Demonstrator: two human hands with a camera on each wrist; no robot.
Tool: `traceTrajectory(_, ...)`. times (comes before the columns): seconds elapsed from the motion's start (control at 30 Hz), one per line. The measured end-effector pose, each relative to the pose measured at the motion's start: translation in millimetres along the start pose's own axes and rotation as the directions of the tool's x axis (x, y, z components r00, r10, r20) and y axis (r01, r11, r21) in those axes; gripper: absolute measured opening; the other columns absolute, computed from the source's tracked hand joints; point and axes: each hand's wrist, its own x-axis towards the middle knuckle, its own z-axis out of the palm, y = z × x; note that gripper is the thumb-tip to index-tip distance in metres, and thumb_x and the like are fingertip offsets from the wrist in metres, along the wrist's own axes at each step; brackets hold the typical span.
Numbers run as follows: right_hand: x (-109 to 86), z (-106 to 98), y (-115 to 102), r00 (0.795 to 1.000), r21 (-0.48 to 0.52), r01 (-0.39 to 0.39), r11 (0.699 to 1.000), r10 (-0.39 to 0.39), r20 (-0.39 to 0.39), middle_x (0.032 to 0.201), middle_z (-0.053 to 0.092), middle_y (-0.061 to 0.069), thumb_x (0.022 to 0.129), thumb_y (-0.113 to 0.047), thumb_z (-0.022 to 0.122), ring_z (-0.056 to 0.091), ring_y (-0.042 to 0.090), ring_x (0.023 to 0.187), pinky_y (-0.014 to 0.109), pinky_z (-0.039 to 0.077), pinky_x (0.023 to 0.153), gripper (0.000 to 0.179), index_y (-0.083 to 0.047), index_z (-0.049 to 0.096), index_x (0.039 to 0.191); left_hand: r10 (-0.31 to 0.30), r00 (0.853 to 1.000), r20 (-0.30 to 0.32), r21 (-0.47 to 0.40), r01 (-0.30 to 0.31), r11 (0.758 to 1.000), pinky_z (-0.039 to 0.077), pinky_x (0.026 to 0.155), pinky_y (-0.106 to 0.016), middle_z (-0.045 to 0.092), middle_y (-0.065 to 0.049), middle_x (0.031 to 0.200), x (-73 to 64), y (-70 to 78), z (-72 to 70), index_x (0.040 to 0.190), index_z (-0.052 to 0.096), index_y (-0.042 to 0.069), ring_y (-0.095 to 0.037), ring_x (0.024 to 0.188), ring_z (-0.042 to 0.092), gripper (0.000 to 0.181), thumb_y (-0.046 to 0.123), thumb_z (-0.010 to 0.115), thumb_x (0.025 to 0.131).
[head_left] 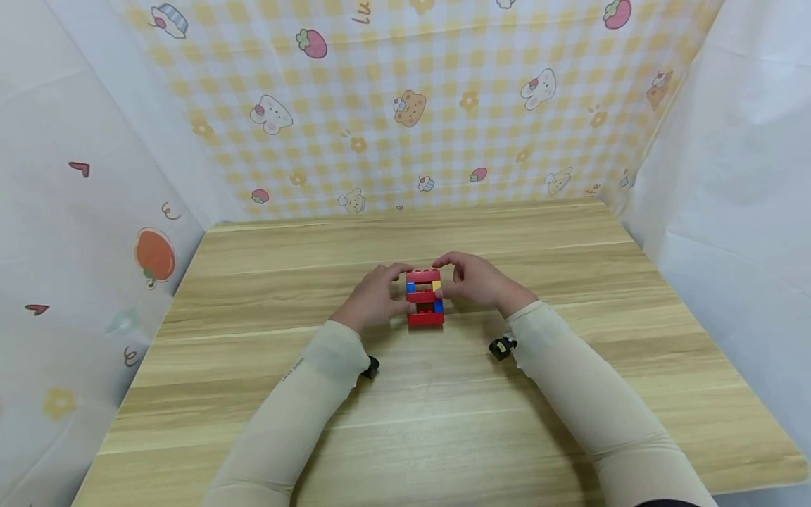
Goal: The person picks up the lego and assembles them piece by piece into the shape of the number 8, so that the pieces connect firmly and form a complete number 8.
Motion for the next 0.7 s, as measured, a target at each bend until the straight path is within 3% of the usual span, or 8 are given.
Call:
traceTrajectory(0.2,-1.6,4,1,1.0,-0.084,0.009,0.996,-0.008,0.022,0.08,0.053,0.005,0.09,-0.028,0.086,0.049,0.021,0.07,0.034,0.041,0.064,0.054,-0.02,0.061,0.137,-0.025,0.999,0.036,-0.027,0.026,0.999,0.041,0.114,-0.061,0.049,-0.01,0.152,-0.1,0.3,-0.1,0.156,0.048,0.033,-0.036,0.141,0.048,0.075,0.03,0.085,0.091)
traceTrajectory(0.5,1.5,9,5,0.996,-0.062,-0.004,0.998,0.009,0.087,0.082,0.055,0.006,0.094,-0.025,0.082,0.051,0.021,0.071,0.033,0.044,0.064,0.048,-0.016,0.06,0.136,-0.03,0.995,0.096,-0.008,0.03,1.0,0.039,0.117,-0.058,0.048,-0.012,0.155,0.4,-3.6,-0.2,0.155,0.051,0.024,-0.034,0.143,0.046,0.074,0.034,0.086,0.09)
traceTrajectory(0.7,1.8,11,7,0.991,-0.083,-0.025,0.996,0.036,0.128,0.083,0.056,0.005,0.096,-0.027,0.079,0.053,0.02,0.073,0.032,0.044,0.068,0.05,-0.015,0.059,0.14,-0.056,0.991,0.122,0.034,0.052,0.998,0.039,0.117,-0.059,0.045,-0.011,0.158,-0.1,-6.6,0.7,0.155,0.052,0.024,-0.034,0.144,0.044,0.074,0.039,0.084,0.091)
